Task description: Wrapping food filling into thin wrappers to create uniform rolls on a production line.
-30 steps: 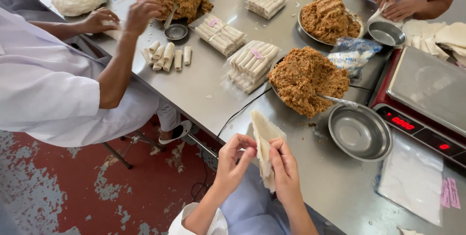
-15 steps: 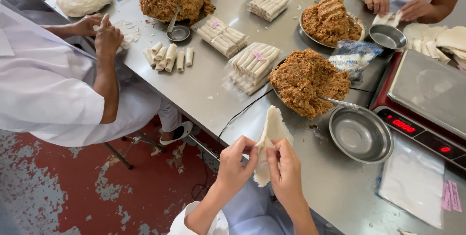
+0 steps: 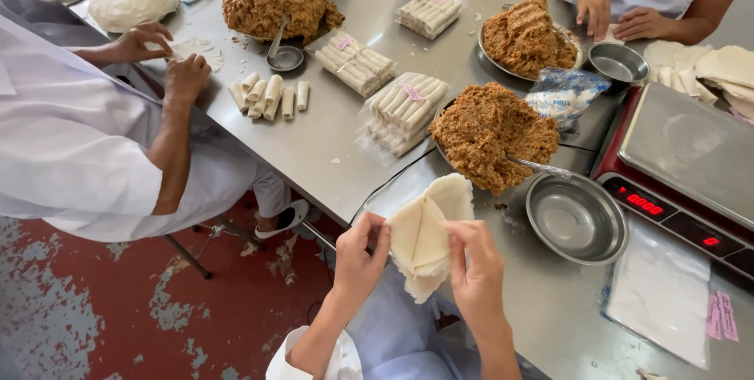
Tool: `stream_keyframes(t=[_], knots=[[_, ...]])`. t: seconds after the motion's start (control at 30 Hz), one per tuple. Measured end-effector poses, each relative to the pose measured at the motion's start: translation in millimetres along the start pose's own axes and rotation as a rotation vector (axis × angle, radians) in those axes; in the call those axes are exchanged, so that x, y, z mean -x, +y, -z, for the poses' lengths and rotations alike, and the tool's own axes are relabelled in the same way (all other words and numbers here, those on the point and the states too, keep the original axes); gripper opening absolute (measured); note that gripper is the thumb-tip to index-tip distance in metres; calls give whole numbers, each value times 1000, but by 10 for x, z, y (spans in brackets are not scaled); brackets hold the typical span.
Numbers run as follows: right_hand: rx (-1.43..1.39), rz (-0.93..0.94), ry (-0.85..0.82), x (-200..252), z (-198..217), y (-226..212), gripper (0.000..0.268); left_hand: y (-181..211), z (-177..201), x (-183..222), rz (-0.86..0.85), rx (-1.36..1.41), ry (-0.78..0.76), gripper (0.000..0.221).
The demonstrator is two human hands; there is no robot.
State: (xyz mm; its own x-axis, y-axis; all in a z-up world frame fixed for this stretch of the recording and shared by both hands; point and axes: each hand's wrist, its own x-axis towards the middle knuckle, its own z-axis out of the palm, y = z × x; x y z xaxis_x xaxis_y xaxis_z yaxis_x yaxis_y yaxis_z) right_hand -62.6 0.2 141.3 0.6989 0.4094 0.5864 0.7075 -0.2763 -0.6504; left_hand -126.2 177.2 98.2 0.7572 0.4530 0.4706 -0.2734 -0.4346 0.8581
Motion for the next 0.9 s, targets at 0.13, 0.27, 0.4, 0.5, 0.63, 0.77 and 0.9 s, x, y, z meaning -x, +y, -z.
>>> stream_keyframes(t=[0.13, 0.27, 0.4, 0.5, 0.63, 0.77, 0.9], knots=[[-2, -75, -132, 113, -161, 208, 51, 122, -10, -21, 39, 33, -36, 17], [-142, -214, -200, 80, -250, 93, 57, 114, -50, -185, 99, 56, -123, 35], [-119, -220, -147, 78, -305, -127, 32, -121, -78, -272, 104, -74, -260, 41], [95, -117, -100, 136, -332, 60, 18, -80, -163, -196, -12, 17, -271, 47], [55, -281, -109, 163, -230, 188, 37, -35, -138, -69, -31, 78, -231, 50], [37, -313, 104, 105, 36, 244, 22, -139, -102, 23, -37, -36, -45, 46], [263, -484, -35, 199, 120, 503, 29, -70, -102, 78, -129, -25, -14, 41]])
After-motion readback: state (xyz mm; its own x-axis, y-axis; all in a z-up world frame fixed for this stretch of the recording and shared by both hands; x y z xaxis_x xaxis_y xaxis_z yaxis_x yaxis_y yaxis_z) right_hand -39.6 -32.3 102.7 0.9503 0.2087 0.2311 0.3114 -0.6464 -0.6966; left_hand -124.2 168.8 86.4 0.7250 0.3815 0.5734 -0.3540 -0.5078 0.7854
